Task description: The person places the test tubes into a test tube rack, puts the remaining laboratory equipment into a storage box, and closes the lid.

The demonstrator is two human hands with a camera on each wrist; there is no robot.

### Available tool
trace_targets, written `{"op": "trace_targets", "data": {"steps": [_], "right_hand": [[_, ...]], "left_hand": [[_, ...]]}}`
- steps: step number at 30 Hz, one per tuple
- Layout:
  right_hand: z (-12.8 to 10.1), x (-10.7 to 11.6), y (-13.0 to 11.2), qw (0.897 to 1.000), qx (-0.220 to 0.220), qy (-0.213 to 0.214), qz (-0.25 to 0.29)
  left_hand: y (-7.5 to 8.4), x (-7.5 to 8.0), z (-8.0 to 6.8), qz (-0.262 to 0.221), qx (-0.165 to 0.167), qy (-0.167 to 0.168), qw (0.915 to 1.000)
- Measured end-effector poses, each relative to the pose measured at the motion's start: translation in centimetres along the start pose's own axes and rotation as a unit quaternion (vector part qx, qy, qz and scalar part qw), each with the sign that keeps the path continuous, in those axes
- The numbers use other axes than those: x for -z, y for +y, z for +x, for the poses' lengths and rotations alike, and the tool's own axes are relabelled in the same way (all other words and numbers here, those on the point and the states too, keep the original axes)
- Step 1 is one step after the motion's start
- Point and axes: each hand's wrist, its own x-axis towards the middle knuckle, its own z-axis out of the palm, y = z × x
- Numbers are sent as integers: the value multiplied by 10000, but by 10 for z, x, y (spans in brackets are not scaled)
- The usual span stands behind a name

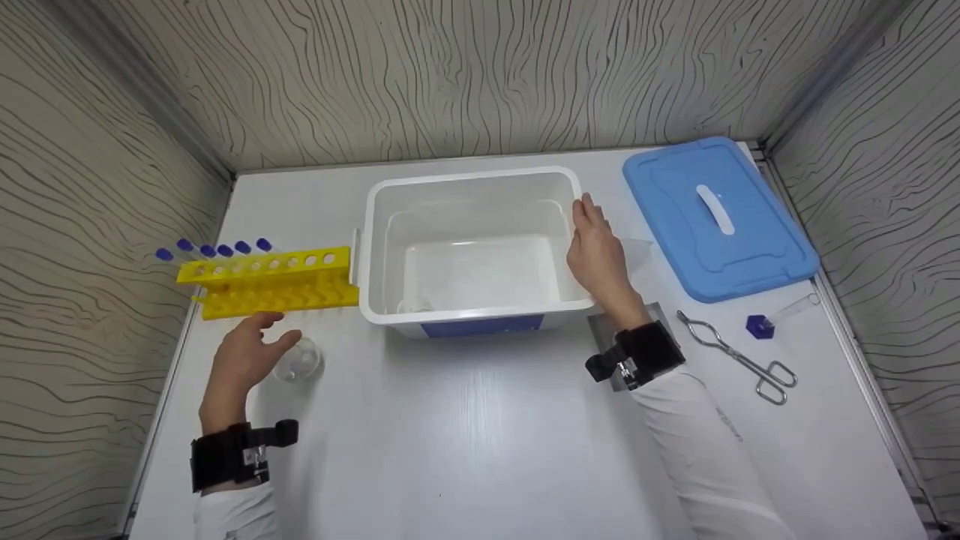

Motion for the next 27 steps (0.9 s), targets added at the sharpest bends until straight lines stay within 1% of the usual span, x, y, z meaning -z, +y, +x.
{"op": "trace_targets", "data": {"steps": [5, 12, 19, 23, 27], "right_hand": [[0, 0, 0, 10000, 2, 29, -14], [1, -1, 1, 10000, 15, 62, -48], [0, -2, 2, 9999, 44, 104, -30], [0, -2, 2, 9999, 40, 134, 16], [0, -2, 1, 9999, 82, 104, -13]], "left_hand": [[-8, -10, 0, -51, 61, -151, 9999], [-20, -21, 1, -460, 417, -383, 9973], [-30, -30, 11, -824, 778, -591, 9918], [-35, -36, 15, -1024, 914, -610, 9887], [-35, -41, 18, -1321, 1141, -639, 9826]]}}
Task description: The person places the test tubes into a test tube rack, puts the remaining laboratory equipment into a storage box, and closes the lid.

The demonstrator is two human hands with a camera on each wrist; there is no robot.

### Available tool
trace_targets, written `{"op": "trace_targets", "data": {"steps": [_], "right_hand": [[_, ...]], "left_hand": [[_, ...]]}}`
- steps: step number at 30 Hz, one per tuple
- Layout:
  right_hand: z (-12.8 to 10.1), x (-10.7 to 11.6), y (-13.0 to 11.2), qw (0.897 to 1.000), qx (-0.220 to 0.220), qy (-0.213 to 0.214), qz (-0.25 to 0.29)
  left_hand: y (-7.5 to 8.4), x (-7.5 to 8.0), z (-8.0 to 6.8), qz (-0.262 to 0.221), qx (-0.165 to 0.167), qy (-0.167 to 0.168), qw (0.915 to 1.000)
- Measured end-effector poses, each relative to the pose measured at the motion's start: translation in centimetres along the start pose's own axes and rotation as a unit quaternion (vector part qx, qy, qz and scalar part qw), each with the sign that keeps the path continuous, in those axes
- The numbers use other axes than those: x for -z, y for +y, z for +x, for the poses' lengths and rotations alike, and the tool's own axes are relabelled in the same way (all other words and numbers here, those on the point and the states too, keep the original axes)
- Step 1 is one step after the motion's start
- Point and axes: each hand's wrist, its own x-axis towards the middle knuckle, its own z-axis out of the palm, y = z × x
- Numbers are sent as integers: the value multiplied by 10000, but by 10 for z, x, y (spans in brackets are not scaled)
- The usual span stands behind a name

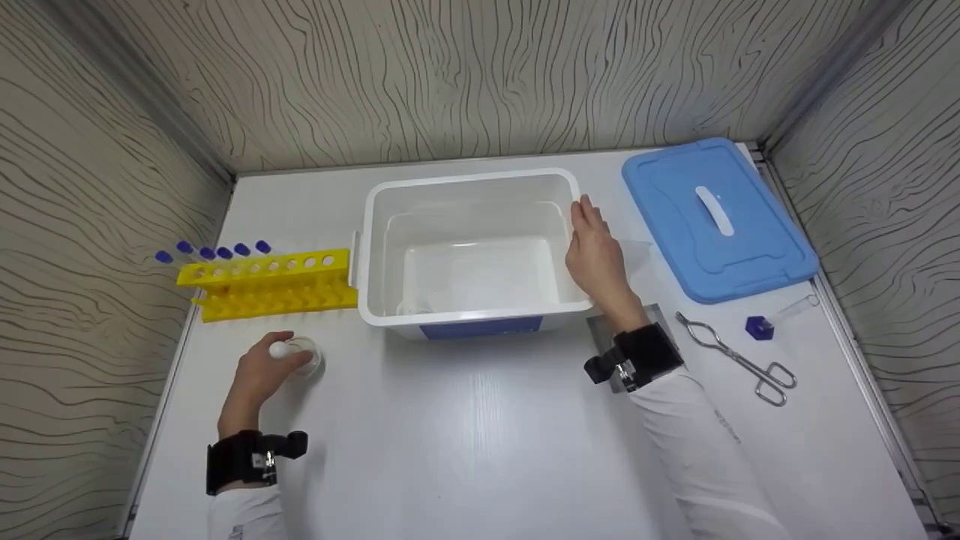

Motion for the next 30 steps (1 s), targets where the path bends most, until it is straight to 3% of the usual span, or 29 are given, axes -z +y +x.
{"op": "trace_targets", "data": {"steps": [4, 17, 23, 30], "right_hand": [[1, 0, 0, 10000, 12, -41, -52], [2, 1, -2, 9999, -58, -145, -23], [2, 1, -1, 9998, -91, -172, 4], [0, 1, 0, 9998, -95, -159, 74]], "left_hand": [[-1, -2, 2, -139, 95, 16, 9999], [-2, 1, -1, 38, 63, 256, 9996], [12, 12, -12, 257, -248, 531, 9980], [38, 25, -31, 433, -500, 672, 9955]]}}
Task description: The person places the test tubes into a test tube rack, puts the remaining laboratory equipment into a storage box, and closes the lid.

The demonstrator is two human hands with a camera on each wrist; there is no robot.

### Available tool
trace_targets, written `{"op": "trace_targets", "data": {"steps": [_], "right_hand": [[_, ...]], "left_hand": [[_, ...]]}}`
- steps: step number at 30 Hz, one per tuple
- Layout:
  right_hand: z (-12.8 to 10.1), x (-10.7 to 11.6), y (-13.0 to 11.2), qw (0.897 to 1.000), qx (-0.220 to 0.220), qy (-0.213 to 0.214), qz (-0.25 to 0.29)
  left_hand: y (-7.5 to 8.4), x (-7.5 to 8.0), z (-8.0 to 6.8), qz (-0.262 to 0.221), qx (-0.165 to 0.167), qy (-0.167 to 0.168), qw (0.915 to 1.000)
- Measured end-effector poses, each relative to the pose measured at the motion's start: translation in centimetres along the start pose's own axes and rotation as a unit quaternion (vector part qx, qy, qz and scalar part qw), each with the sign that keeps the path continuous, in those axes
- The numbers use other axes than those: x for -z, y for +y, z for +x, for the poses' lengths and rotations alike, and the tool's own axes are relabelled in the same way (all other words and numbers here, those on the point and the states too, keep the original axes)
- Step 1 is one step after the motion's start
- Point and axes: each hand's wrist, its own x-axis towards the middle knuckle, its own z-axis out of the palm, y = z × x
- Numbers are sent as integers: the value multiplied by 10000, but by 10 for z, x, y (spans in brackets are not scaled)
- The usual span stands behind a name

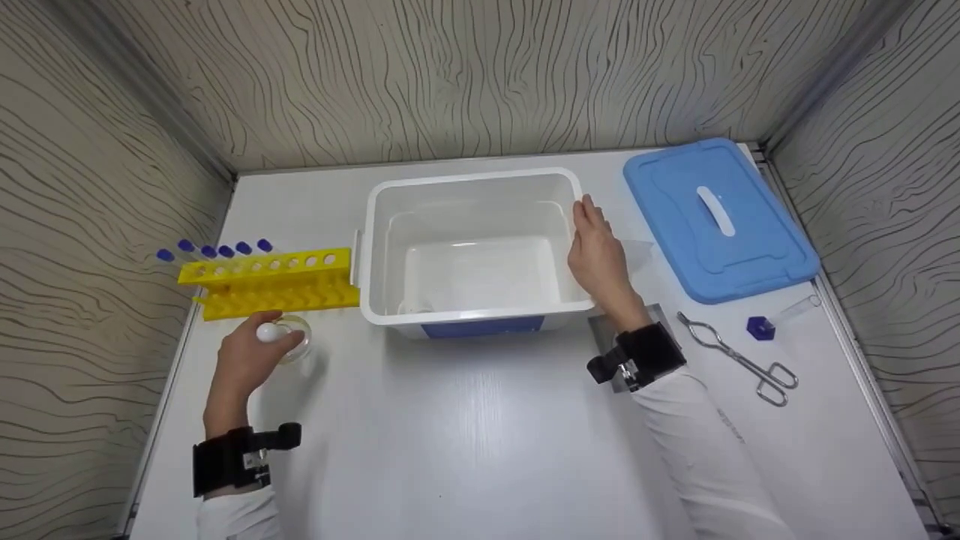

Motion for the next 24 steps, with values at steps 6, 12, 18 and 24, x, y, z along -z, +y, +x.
{"op": "trace_targets", "data": {"steps": [6, 12, 18, 24], "right_hand": [[0, 0, 0, 10000, 16, 31, -19], [0, 0, 2, 9999, 44, 84, -86], [0, 0, 2, 10000, 13, 54, -34], [0, 0, 1, 10000, -18, 7, -23]], "left_hand": [[29, 18, -23, 359, -620, 455, 9964], [66, 32, -46, 437, -1428, 1256, 9808], [107, 37, -60, 561, -2396, 1918, 9501], [141, 37, -62, 559, -2901, 1917, 9359]]}}
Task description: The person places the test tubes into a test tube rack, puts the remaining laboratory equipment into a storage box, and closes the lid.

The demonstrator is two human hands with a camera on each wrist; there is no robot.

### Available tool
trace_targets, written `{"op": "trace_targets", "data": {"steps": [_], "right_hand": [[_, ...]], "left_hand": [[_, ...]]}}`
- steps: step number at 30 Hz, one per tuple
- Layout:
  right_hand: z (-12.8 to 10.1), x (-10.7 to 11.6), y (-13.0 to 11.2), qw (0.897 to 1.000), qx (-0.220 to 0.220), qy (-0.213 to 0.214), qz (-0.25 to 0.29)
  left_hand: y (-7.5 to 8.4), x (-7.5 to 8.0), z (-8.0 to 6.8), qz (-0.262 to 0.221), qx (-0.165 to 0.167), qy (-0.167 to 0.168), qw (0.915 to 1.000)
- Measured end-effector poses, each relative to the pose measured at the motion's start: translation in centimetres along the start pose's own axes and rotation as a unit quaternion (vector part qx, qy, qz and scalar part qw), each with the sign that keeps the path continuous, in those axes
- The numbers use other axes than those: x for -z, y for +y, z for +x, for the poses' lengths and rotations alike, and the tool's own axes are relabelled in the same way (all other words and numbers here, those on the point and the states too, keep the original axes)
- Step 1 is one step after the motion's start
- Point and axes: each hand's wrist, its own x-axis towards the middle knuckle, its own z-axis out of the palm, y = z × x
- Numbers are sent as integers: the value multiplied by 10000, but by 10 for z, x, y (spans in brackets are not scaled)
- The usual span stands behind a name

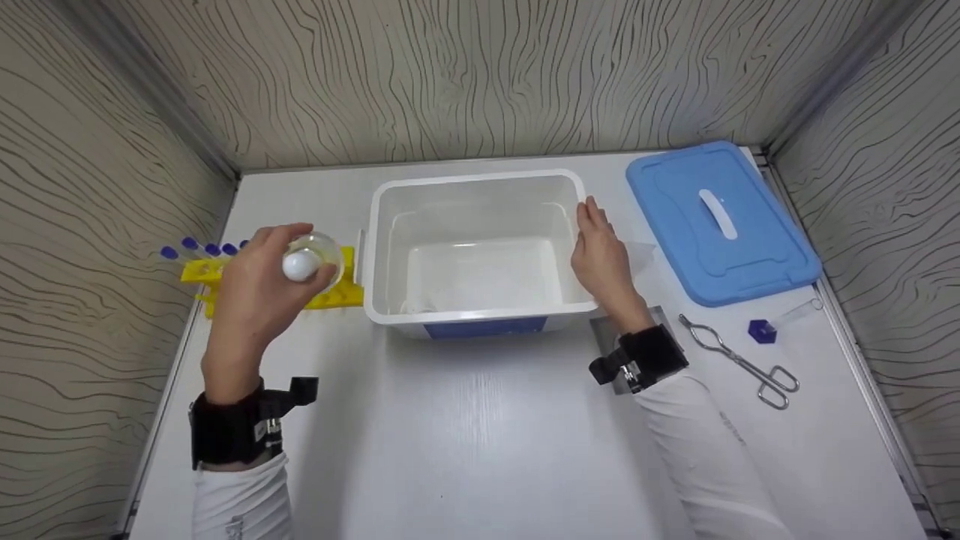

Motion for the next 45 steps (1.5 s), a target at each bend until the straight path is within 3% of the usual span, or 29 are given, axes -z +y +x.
{"op": "trace_targets", "data": {"steps": [8, 20, 28, 35, 39, 45], "right_hand": [[-2, 0, -3, 9999, -18, 71, 87], [-1, 1, -2, 10000, -50, -2, -33], [0, 1, 0, 10000, -48, -25, -28], [0, 2, -1, 9999, -21, 30, -104], [0, 2, -2, 9999, -15, 33, -94], [0, 0, -3, 9999, -32, 10, -128]], "left_hand": [[22, -20, 25, 276, -390, -725, 9962], [38, -61, 55, 314, -668, -1851, 9799], [49, -102, 76, 357, -999, -2725, 9563], [59, -136, 86, 525, -526, -3560, 9315], [64, -152, 87, 916, -486, -3888, 9155], [70, -167, 85, 1172, -430, -4198, 8990]]}}
